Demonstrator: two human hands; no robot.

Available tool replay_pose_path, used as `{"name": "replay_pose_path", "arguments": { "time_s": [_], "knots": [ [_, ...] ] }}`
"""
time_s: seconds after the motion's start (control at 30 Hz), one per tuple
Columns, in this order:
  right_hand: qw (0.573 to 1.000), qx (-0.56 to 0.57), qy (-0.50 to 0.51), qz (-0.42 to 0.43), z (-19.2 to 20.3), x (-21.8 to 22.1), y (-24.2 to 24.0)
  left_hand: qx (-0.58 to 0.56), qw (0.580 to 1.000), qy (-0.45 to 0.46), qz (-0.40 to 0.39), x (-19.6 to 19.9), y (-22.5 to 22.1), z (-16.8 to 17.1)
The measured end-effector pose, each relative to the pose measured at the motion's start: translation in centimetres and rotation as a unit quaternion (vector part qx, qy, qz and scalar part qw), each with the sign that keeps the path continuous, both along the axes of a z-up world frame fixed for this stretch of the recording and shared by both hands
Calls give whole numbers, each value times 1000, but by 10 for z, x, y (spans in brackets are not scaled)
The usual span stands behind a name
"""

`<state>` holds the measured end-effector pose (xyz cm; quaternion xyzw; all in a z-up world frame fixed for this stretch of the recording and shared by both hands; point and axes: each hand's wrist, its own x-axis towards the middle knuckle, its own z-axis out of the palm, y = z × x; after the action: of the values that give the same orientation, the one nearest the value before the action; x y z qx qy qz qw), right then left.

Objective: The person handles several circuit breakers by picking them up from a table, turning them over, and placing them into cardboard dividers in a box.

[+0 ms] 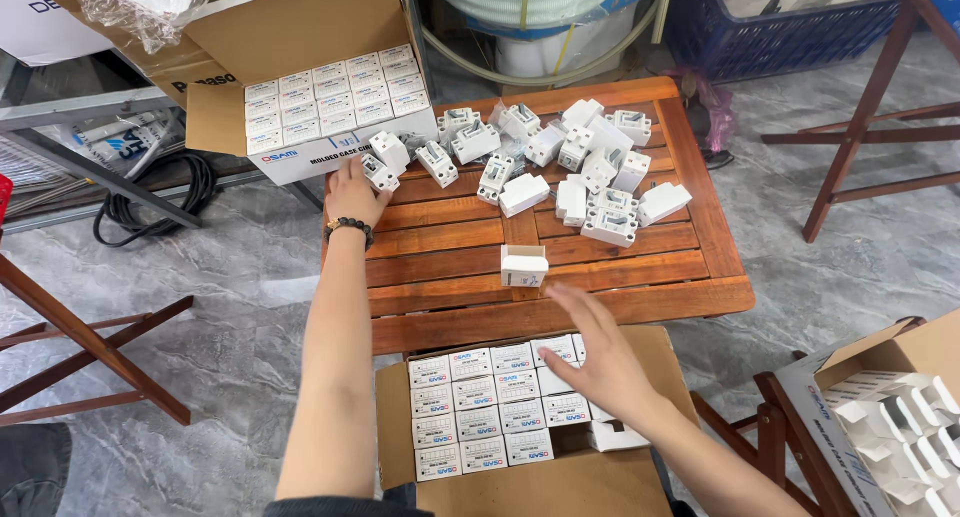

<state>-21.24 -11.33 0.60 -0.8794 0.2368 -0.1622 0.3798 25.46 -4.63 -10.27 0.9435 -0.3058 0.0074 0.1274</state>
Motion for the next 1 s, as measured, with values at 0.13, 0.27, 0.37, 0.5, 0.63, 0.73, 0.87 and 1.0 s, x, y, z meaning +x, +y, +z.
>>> {"name": "replay_pose_path", "arguments": {
  "time_s": [0.13,0.27,0.37,0.5,0.63,0.73,0.87,1.0],
  "knots": [
    [992,72,99,34,-12,-13,9,1,998,51,-21,1,1,-1],
    [990,81,109,33,-25,-30,11,25,999,47,-12,-9,-5,4],
    [989,101,104,23,-34,-46,13,25,999,33,18,-14,-4,-9],
    [994,35,66,83,-38,-70,22,108,992,-68,-13,-24,10,-24],
    [982,-13,58,178,-51,-90,31,73,996,-29,-34,-48,36,-15],
    [976,-11,69,208,-57,-91,35,29,998,-20,-42,-68,55,-16],
    [975,-10,50,217,-47,-79,36,11,987,159,-21,-119,68,26],
    [976,-48,0,212,-14,-49,28,-47,981,174,-75,-131,81,16]
  ]
}}
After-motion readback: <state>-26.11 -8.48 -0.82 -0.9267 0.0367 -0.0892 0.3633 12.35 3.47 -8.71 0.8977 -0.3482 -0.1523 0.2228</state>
